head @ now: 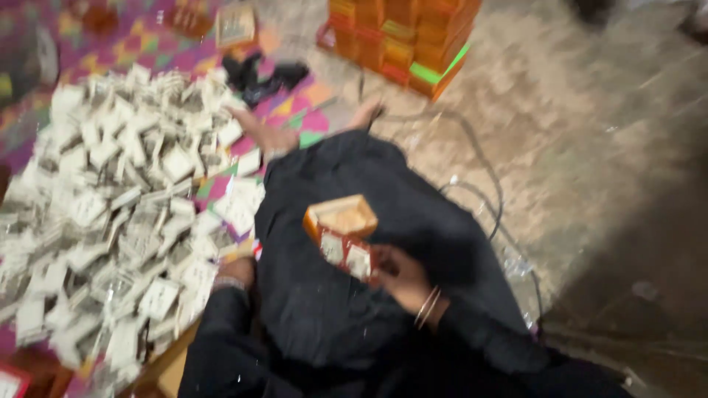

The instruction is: The person sits on the floor and assembles white electrical outlet modules into red plastic frames. They pick up modules from a large pile, insert them into the frame, and adjust them by hand.

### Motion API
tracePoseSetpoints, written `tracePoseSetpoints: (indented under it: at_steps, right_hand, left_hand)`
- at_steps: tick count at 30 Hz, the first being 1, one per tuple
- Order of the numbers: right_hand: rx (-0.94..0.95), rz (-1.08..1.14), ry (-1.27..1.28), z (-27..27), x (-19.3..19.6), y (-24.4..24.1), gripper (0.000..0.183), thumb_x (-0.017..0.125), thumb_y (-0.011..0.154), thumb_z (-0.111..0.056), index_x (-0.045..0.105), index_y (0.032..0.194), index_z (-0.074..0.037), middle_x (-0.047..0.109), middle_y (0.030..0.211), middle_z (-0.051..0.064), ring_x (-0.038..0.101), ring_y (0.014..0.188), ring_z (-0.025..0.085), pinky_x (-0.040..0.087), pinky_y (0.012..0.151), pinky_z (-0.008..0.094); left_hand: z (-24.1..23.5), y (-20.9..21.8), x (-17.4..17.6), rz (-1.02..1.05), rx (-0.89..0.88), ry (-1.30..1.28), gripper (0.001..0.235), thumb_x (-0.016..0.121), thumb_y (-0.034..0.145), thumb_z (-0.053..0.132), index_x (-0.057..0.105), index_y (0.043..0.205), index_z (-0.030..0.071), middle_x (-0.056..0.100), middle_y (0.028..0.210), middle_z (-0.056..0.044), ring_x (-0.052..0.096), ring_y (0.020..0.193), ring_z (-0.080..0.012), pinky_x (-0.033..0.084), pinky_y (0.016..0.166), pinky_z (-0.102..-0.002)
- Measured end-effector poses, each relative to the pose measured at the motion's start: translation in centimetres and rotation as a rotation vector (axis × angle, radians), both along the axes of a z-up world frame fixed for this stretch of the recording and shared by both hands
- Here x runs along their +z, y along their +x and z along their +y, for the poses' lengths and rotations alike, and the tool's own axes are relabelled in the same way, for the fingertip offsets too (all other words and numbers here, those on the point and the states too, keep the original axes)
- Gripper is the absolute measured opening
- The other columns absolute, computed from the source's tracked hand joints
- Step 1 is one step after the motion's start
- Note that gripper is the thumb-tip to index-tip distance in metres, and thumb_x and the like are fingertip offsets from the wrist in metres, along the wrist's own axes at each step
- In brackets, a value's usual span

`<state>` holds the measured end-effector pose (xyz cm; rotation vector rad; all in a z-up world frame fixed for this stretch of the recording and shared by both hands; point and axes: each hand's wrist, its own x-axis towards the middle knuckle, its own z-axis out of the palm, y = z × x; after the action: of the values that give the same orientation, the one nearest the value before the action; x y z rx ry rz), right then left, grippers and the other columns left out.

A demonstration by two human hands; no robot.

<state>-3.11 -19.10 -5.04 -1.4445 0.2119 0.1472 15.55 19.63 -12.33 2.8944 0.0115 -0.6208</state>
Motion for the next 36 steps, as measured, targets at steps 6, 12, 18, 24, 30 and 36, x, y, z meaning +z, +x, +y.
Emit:
tracePoseSetpoints:
  at_steps: [6, 12, 18, 24, 30, 36]
  right_hand:
    - [-0.009, 0.006, 0.251, -1.4, -1.5, 0.3, 0.049, 0.065, 0.091, -0.001, 0.05, 0.137, -0.002, 0.071, 0.113, 0.009, 0.073, 0.1, 0.019, 0.062, 0.083, 0.033]
    - [-0.035, -0.019, 0.182, -2.6, -1.2, 0.1, 0.05, 0.067, 0.094, -0.003, 0.05, 0.141, -0.002, 0.072, 0.112, 0.01, 0.07, 0.093, 0.015, 0.058, 0.075, 0.027]
    - [0.013, -0.06, 0.23, -2.2, -0.8, -0.5, 0.051, 0.069, 0.092, -0.002, 0.053, 0.14, -0.001, 0.071, 0.111, 0.01, 0.069, 0.089, 0.012, 0.055, 0.068, 0.024]
    - [0.066, -0.022, 0.257, -2.0, -0.4, -0.6, 0.05, 0.072, 0.088, -0.001, 0.053, 0.134, -0.002, 0.07, 0.109, 0.006, 0.069, 0.09, 0.01, 0.055, 0.066, 0.022]
    - [0.07, -0.038, 0.289, -1.9, -0.9, -0.9, 0.048, 0.072, 0.089, -0.001, 0.054, 0.134, -0.003, 0.07, 0.105, 0.004, 0.068, 0.087, 0.007, 0.056, 0.065, 0.021]
    - [0.089, -0.046, 0.287, -1.9, -0.7, -0.8, 0.045, 0.072, 0.089, 0.0, 0.056, 0.131, -0.003, 0.071, 0.103, 0.003, 0.067, 0.086, 0.006, 0.053, 0.063, 0.018]
  left_hand:
    - [-2.6, -5.5, 6.8, -0.662, -0.058, -0.277, 0.017, 0.072, 0.088, 0.022, 0.077, 0.091, 0.006, 0.072, 0.096, -0.019, 0.067, 0.093, -0.0399, 0.053, 0.083, -0.048]
    - [-11.4, -11.1, 15.4, -0.791, -0.082, -0.636, 0.003, 0.072, 0.088, 0.007, 0.073, 0.09, 0.005, 0.073, 0.098, -0.013, 0.068, 0.096, -0.0344, 0.053, 0.088, -0.043]
    - [-18.7, -14.4, 19.0, -0.709, -0.273, -0.859, 0.005, 0.072, 0.082, 0.007, 0.073, 0.087, 0.006, 0.072, 0.102, -0.01, 0.067, 0.099, -0.0301, 0.052, 0.091, -0.04]
    - [-22.0, -14.6, 18.9, -0.587, -0.283, -0.808, 0.005, 0.072, 0.082, 0.008, 0.074, 0.087, 0.008, 0.071, 0.114, -0.009, 0.063, 0.109, -0.0314, 0.05, 0.095, -0.042]
    - [-22.9, -14.6, 18.1, -0.531, -0.265, -0.772, 0.009, 0.07, 0.081, 0.007, 0.075, 0.088, 0.008, 0.071, 0.115, -0.008, 0.063, 0.108, -0.031, 0.05, 0.096, -0.042]
    - [-23.3, -14.6, 18.2, -0.524, -0.265, -0.739, 0.009, 0.07, 0.082, 0.008, 0.076, 0.089, 0.007, 0.071, 0.113, -0.008, 0.063, 0.106, -0.0309, 0.05, 0.095, -0.042]
